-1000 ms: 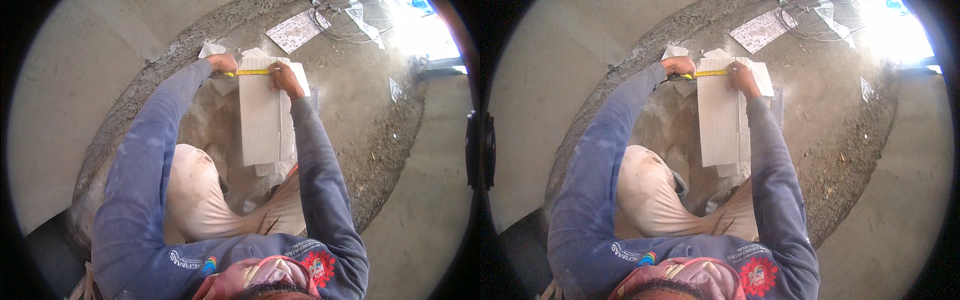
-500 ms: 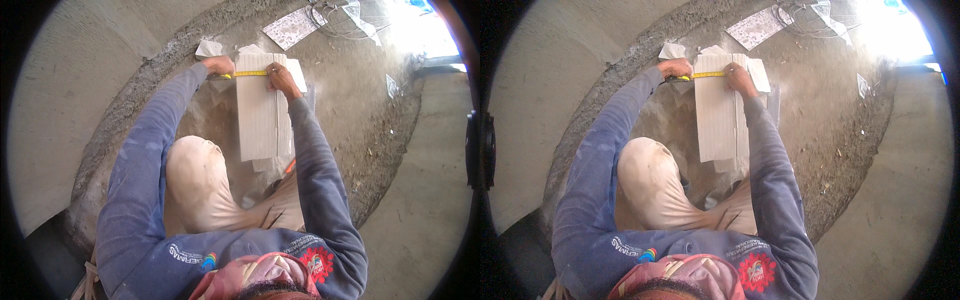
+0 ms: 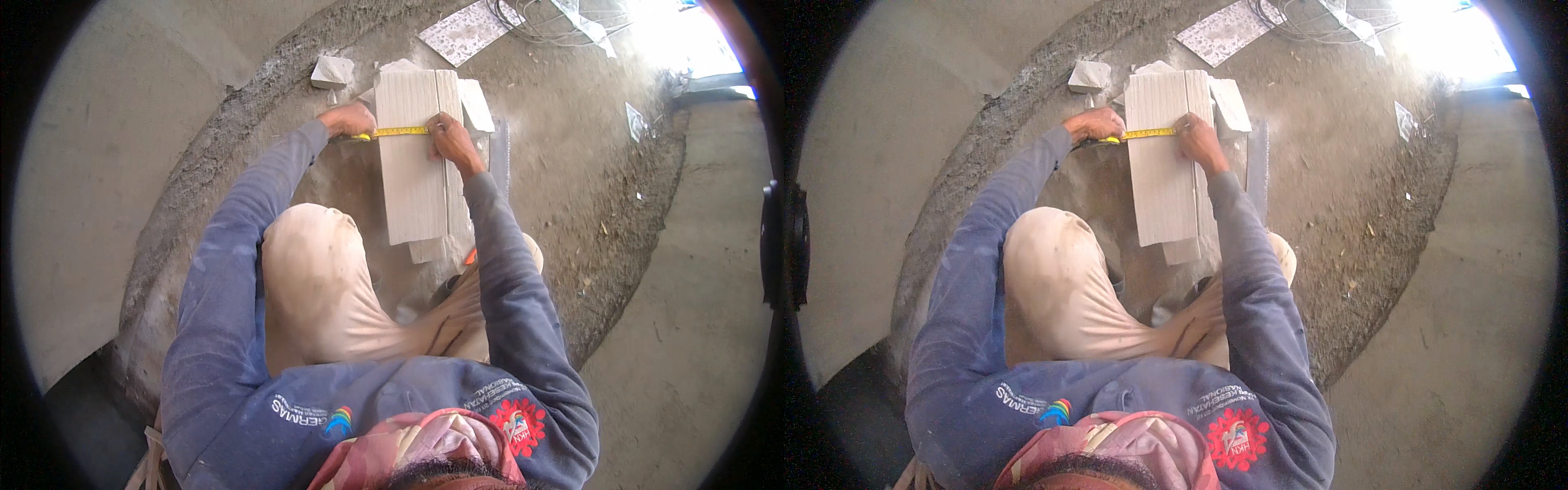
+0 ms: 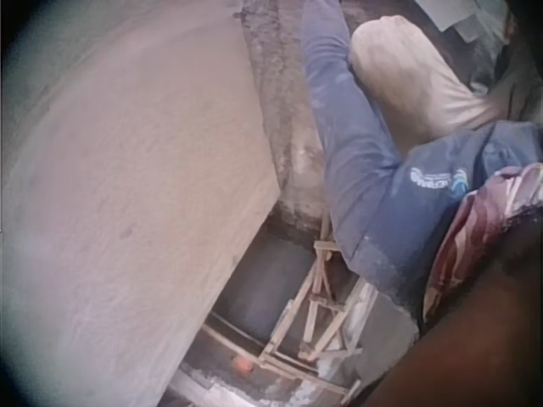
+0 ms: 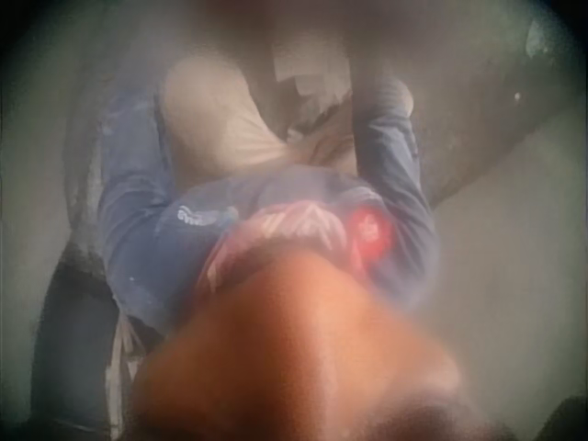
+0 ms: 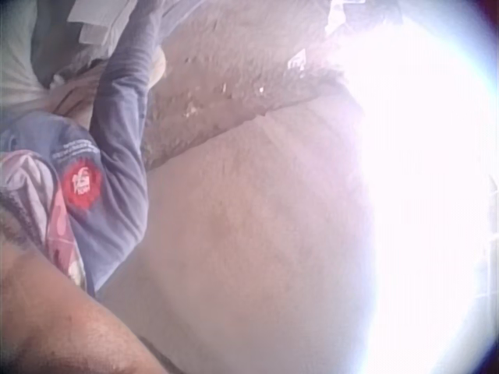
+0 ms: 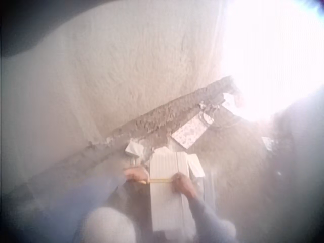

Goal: The person measures a white tile with a tape measure, marks it, and uses a hand saw to cut it into smaller pieces. The cut pieces are set aside on the floor.

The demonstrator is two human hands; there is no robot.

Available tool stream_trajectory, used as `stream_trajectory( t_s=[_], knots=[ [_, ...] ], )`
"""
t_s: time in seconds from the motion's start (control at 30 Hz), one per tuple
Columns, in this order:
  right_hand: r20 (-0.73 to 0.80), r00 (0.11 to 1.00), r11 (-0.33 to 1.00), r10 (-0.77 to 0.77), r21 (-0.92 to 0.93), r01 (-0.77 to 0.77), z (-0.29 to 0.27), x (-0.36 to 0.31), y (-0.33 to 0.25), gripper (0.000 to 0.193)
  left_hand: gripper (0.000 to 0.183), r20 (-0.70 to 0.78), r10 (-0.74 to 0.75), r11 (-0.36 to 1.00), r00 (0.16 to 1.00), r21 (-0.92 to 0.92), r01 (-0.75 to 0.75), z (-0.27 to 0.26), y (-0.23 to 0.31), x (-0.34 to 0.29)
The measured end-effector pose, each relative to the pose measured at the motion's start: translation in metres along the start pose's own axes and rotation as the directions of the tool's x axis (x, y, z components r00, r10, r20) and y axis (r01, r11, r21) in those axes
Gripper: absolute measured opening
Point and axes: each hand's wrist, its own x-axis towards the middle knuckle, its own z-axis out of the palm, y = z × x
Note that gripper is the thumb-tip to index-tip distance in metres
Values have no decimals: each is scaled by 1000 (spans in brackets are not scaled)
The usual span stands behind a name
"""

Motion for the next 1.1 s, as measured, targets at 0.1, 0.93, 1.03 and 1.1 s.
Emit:
stream_trajectory(
  t_s=[0.1, 0.93, 1.03, 1.1],
  knots=[
    [34, 995, 995, 90, 50, -91, 4, -22, -10, 25, 31, 28, -19, 1000, 999, -4, 19, 15, -5, -12],
    [94, 994, 998, 63, 16, -65, 27, -151, 54, 22, 28, 94, -102, 975, 990, -188, 118, 136, 24, -95],
    [147, 983, 985, 112, 111, -129, 28, -171, 55, 22, 31, 180, -104, 984, 978, -123, 127, 145, 38, -110],
    [192, 970, 969, 152, 166, -185, 30, -194, 46, 22, 31, 201, -57, 995, 978, -70, 72, 157, 44, -124]
  ],
)
